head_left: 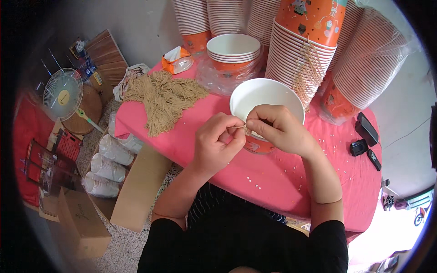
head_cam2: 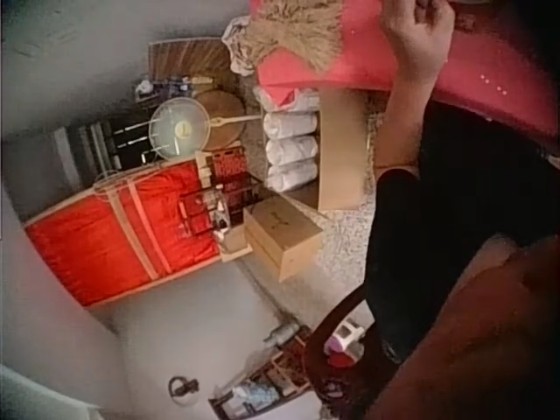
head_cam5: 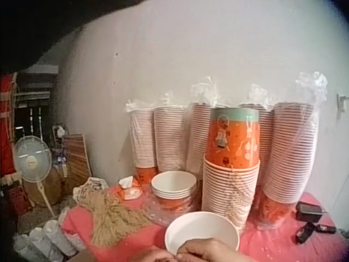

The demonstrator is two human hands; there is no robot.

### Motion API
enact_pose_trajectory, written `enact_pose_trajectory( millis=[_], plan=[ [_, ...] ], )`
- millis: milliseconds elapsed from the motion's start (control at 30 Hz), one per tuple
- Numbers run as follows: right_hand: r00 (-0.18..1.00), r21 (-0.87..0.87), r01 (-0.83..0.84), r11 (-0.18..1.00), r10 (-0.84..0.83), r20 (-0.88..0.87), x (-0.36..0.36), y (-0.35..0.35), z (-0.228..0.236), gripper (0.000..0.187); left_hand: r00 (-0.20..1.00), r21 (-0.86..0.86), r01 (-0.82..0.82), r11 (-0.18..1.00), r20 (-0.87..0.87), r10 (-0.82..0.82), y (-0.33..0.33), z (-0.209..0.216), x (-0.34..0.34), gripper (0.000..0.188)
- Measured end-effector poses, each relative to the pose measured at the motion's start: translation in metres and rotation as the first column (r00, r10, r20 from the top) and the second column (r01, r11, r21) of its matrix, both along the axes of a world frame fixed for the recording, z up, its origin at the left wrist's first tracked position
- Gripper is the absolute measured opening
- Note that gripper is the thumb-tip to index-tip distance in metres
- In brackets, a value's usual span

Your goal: Attaching elastic strings to paper buckets to form handles.

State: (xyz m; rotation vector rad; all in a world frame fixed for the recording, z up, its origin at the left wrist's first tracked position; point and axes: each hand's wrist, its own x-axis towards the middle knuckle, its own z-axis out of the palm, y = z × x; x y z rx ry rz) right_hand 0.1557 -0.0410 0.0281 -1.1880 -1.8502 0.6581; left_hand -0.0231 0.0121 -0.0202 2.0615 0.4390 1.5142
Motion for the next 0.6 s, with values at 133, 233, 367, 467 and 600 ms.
enact_pose_trajectory(
  millis=[133,233,367,467,600],
  plan=[
    [1.000,-0.020,-0.019,1.000,0.018,-0.020,0.001,-0.001,0.000,0.023,0.999,-0.069,0.036,0.997,0.020,-0.035,-0.003,-0.004,0.001,0.017],
    [0.998,-0.041,-0.024,0.999,0.022,-0.052,0.000,-0.002,0.001,0.024,0.995,-0.108,0.065,0.992,0.081,-0.057,-0.004,-0.008,0.003,0.014],
    [0.999,-0.117,-0.015,0.993,0.009,-0.050,0.001,-0.002,0.003,0.026,0.965,-0.391,0.242,0.888,0.192,-0.178,-0.005,-0.011,0.004,0.008],
    [0.999,-0.043,0.038,0.998,-0.040,-0.032,-0.003,-0.002,0.002,0.024,0.926,-0.524,0.371,0.767,0.272,-0.262,-0.003,-0.010,0.002,0.005],
    [0.998,0.094,0.050,0.994,-0.046,-0.042,-0.007,-0.006,0.007,0.013,0.774,-0.653,0.631,0.419,0.492,-0.398,0.006,-0.012,-0.005,0.003]
  ],
)
